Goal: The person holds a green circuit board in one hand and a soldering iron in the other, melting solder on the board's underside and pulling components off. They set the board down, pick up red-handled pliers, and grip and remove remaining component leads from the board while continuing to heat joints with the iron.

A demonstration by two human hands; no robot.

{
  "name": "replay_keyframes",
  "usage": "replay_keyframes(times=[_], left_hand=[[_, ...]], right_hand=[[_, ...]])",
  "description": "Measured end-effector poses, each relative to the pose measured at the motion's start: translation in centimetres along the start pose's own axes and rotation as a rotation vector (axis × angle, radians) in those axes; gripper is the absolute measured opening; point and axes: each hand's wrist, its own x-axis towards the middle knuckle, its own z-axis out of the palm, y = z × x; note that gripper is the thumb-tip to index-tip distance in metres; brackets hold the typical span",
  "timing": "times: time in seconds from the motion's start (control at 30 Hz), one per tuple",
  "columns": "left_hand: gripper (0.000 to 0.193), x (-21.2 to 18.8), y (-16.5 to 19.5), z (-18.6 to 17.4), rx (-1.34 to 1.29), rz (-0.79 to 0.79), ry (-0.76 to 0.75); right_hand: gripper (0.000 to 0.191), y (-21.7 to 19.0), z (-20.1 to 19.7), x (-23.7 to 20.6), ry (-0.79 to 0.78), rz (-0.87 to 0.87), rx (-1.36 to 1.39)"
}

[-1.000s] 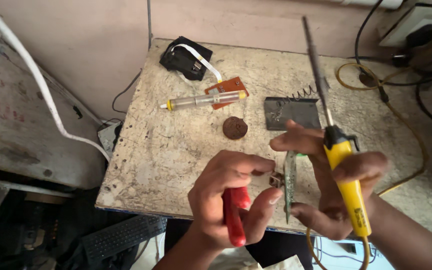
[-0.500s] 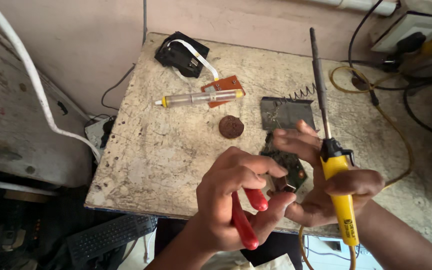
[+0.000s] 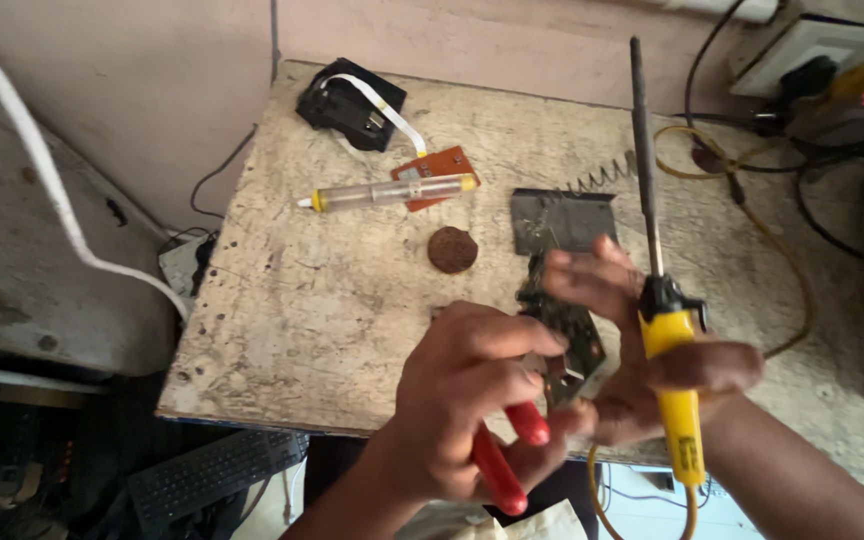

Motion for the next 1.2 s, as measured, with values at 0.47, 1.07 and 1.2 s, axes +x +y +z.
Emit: replay_keyframes(times=[0.47, 1.07, 1.2], left_hand=[[0.031, -1.9, -0.1, 2.5, 0.353, 0.283, -0.812], [0.034, 3.3, -0.7, -2.1, 0.383, 0.127, -0.533], [0.047, 8.3, -3.1, -4.0, 0.2, -0.045, -0.457]], right_hand=[[0.069, 3.7, -3.0, 2.6, 0.248, -0.073, -0.106], [0.069, 1.8, -3.9, 2.4, 0.056, -0.018, -0.077], [0.067, 1.2, -3.9, 2.7, 0.036, -0.061, -0.16]])
